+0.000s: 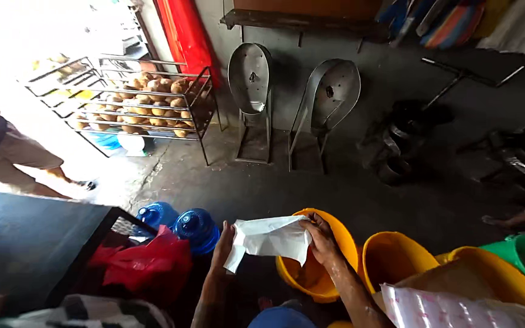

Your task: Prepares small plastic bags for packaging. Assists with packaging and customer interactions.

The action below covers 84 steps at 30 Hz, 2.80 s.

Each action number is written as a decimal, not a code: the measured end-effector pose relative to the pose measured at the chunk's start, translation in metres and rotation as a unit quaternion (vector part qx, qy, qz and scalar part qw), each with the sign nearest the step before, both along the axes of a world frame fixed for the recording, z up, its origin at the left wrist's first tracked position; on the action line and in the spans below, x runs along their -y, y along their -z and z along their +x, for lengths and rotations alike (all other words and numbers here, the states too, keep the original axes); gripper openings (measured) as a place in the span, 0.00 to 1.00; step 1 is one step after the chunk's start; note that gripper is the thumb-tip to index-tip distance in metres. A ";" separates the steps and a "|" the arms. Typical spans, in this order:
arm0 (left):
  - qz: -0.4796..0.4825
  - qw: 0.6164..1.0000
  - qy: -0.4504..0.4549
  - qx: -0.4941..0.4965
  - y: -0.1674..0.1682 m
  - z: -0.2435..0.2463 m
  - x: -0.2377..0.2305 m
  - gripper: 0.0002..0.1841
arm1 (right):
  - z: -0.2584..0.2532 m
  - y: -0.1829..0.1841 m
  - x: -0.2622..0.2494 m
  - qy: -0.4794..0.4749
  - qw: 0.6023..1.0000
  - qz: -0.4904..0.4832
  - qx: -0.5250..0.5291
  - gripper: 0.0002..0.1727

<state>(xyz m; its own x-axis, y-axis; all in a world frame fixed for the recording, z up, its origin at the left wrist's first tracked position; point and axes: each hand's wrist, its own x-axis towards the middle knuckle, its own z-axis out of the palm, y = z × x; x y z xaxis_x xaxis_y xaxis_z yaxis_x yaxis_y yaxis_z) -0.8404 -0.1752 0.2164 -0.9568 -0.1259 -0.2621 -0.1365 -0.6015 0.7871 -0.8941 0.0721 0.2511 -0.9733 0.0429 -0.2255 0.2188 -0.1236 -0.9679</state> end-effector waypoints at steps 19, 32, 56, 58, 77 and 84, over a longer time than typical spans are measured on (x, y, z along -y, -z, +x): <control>0.020 0.948 0.318 -0.018 0.122 -0.354 0.158 0.37 | -0.293 0.098 0.106 0.044 0.977 0.109 0.178 0.16; -0.164 0.965 0.194 -0.073 0.128 -0.533 0.242 0.35 | -0.556 0.127 0.252 0.000 0.977 0.170 0.125 0.17; -0.270 0.949 -0.163 0.020 0.103 -0.631 0.527 0.29 | -0.810 0.117 0.701 -0.729 0.667 0.103 -0.112 0.18; -0.263 0.943 -0.198 0.051 0.099 -0.608 0.565 0.35 | -0.803 0.115 0.750 -0.748 0.636 0.127 -0.143 0.18; -0.223 0.791 -0.511 0.251 0.071 -0.548 0.690 0.16 | -0.687 0.122 1.047 -0.928 0.319 -0.101 -0.166 0.15; -0.228 0.390 -0.750 0.483 0.043 -0.494 0.711 0.18 | -0.679 0.123 1.109 -0.951 0.240 -0.100 -0.168 0.13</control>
